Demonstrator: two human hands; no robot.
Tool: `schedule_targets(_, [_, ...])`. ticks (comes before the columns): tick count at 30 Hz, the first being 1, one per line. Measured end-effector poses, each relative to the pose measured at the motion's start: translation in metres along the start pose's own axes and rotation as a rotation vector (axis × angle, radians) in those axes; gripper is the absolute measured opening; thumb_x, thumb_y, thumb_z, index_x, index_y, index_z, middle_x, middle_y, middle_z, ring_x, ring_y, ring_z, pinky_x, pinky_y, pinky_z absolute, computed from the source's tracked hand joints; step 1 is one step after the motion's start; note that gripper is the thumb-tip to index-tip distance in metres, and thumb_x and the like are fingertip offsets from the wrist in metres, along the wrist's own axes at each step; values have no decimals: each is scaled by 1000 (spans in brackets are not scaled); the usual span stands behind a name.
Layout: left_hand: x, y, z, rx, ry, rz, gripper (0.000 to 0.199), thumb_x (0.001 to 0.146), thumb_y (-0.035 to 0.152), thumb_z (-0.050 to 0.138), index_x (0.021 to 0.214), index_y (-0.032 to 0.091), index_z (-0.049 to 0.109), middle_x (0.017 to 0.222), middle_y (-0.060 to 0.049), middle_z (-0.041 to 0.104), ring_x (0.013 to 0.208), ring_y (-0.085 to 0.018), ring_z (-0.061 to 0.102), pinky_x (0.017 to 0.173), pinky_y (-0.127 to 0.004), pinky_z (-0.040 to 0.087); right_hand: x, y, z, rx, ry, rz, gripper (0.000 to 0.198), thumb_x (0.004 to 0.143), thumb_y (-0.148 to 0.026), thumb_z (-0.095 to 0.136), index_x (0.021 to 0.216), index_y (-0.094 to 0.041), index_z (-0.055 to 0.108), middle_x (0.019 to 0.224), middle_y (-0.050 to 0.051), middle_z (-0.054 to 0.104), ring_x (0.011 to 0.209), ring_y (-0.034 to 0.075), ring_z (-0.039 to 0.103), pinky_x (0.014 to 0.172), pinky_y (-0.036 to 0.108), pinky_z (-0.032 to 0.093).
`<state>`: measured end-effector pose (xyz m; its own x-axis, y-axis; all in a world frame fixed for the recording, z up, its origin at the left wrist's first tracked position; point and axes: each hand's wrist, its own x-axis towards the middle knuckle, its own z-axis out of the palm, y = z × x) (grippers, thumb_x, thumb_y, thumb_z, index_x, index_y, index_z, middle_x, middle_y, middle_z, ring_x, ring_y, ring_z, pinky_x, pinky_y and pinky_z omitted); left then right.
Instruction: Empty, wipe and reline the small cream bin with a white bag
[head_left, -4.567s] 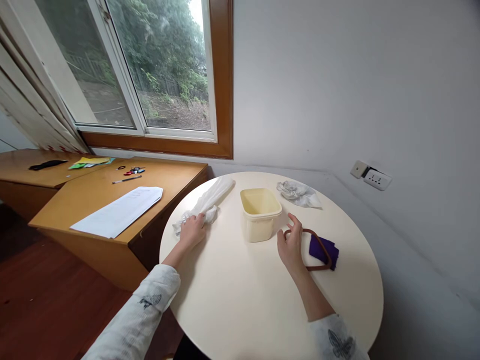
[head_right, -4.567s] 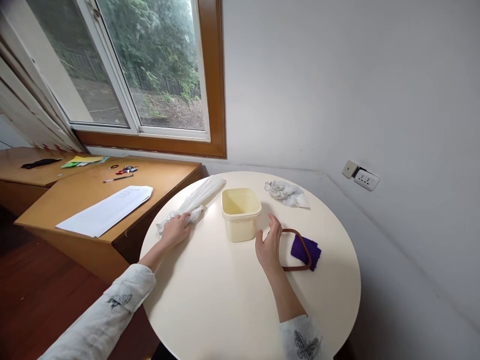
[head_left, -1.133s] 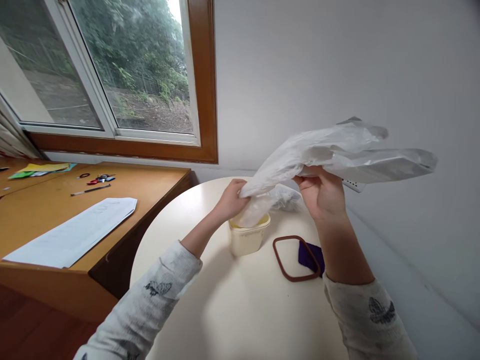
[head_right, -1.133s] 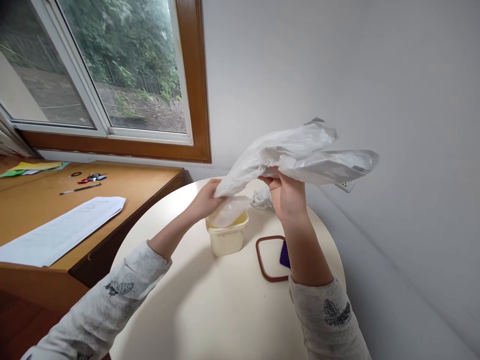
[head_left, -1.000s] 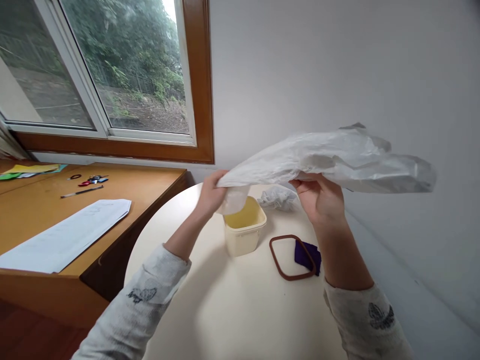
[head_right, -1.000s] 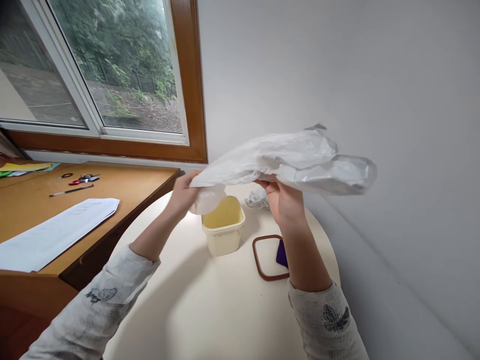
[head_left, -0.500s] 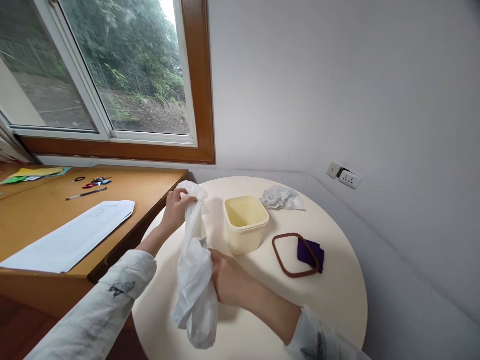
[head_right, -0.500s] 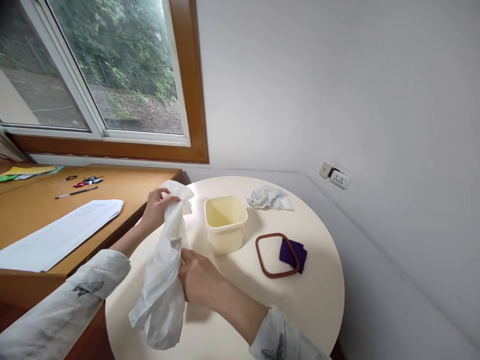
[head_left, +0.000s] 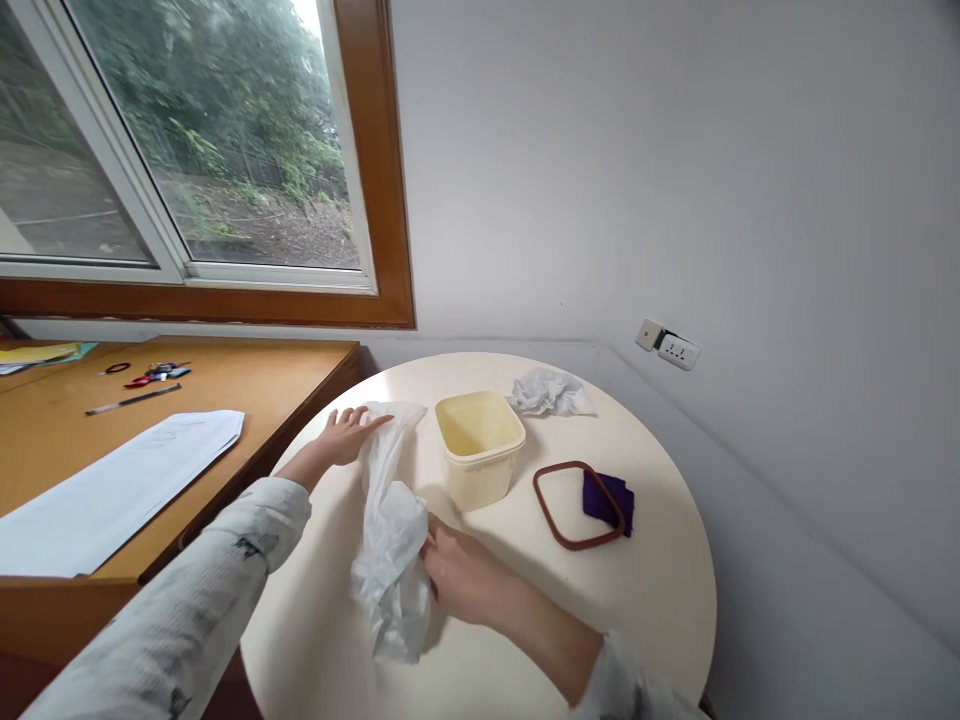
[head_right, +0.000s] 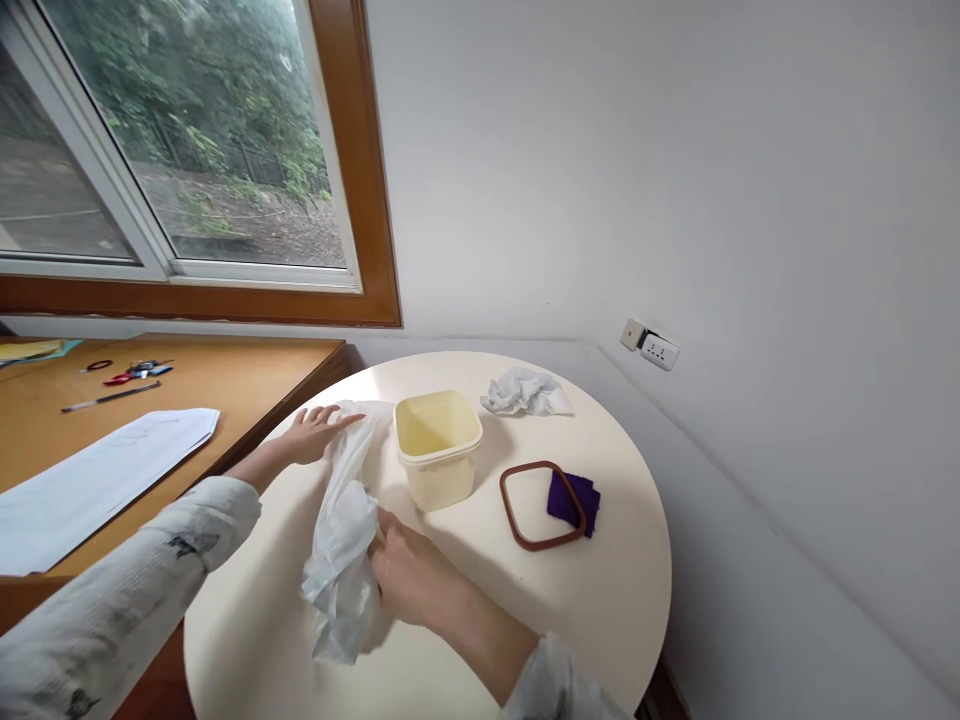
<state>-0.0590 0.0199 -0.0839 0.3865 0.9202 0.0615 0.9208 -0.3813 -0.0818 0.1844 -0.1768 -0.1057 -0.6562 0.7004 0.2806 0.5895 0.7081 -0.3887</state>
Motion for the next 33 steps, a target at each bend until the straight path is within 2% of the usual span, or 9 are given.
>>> schedule_targets(4, [-3, 7, -38, -27, -71, -52, 61, 69, 14, 48, 128, 27, 48, 134, -14, 44, 121, -36, 41, 97, -54, 29, -48, 13, -37, 28, -28, 69, 39, 76, 0, 38, 104, -19, 57, 112, 5, 59, 97, 16, 57, 85, 26, 46])
schedule_targets(8, [-44, 48, -63, -390, -75, 83, 47, 85, 43, 36, 126, 23, 48, 132, -9, 48, 119, -26, 46, 99, -38, 37, -95, 47, -68, -10, 196, 318, 30, 77, -2, 39, 92, -18, 60, 95, 6, 64, 92, 17, 57, 85, 31, 45])
schedule_targets(11, [-81, 82, -53, -529, -225, 186, 52, 89, 51, 30, 138, 33, 31, 140, -4, 41, 126, -26, 41, 99, -40, 38, -120, 67, -80, -124, 138, 486, 23, 81, -12, 47, 98, -20, 61, 101, 7, 62, 94, 20, 57, 84, 37, 43])
schedule_targets(14, [-100, 100, -26, -498, -283, 185, 51, 89, 54, 26, 137, 38, 31, 145, -5, 34, 131, -32, 33, 102, -52, 30, -134, 77, -79, -164, 33, 563, 23, 80, -17, 53, 102, -22, 61, 104, 6, 61, 93, 21, 56, 83, 38, 43])
schedule_targets(17, [-99, 99, 1, -489, -294, 145, 47, 90, 52, 23, 130, 38, 43, 144, -5, 37, 132, -31, 32, 105, -59, 18, -137, 85, -69, -176, 38, 542, 19, 85, -14, 46, 93, -21, 62, 95, 4, 63, 85, 18, 56, 83, 36, 41])
schedule_targets(20, [-89, 81, 17, -491, -213, 102, 44, 90, 44, 23, 116, 28, 56, 138, -8, 44, 130, -27, 36, 107, -58, 11, -133, 94, -57, -206, 97, 495, 22, 88, -13, 41, 91, -20, 61, 89, 4, 63, 81, 17, 56, 81, 35, 40])
schedule_targets(26, [-73, 44, 11, -389, -139, 125, 25, 77, 22, 38, 84, 21, 61, 126, -10, 55, 122, -29, 46, 105, -62, 12, -122, 110, -62, -281, 230, 465, 21, 89, -14, 40, 94, -18, 60, 88, 6, 63, 83, 19, 57, 79, 34, 38])
schedule_targets(30, [-75, 57, -10, -502, -24, 81, 35, 82, 36, 40, 110, 22, 56, 137, -10, 44, 121, -28, 46, 102, -51, 33, -126, 142, -83, -324, 320, 553, 24, 89, -19, 39, 96, -18, 62, 94, 8, 63, 88, 21, 57, 80, 35, 39])
schedule_targets(33, [-76, 86, -20, -735, 32, 56, 66, 82, 47, 47, 140, 27, 22, 148, -10, 24, 134, -29, 28, 98, -43, 40, -136, 180, -93, -310, 343, 628, 25, 88, -18, 39, 93, -17, 63, 93, 10, 63, 88, 22, 57, 79, 36, 41])
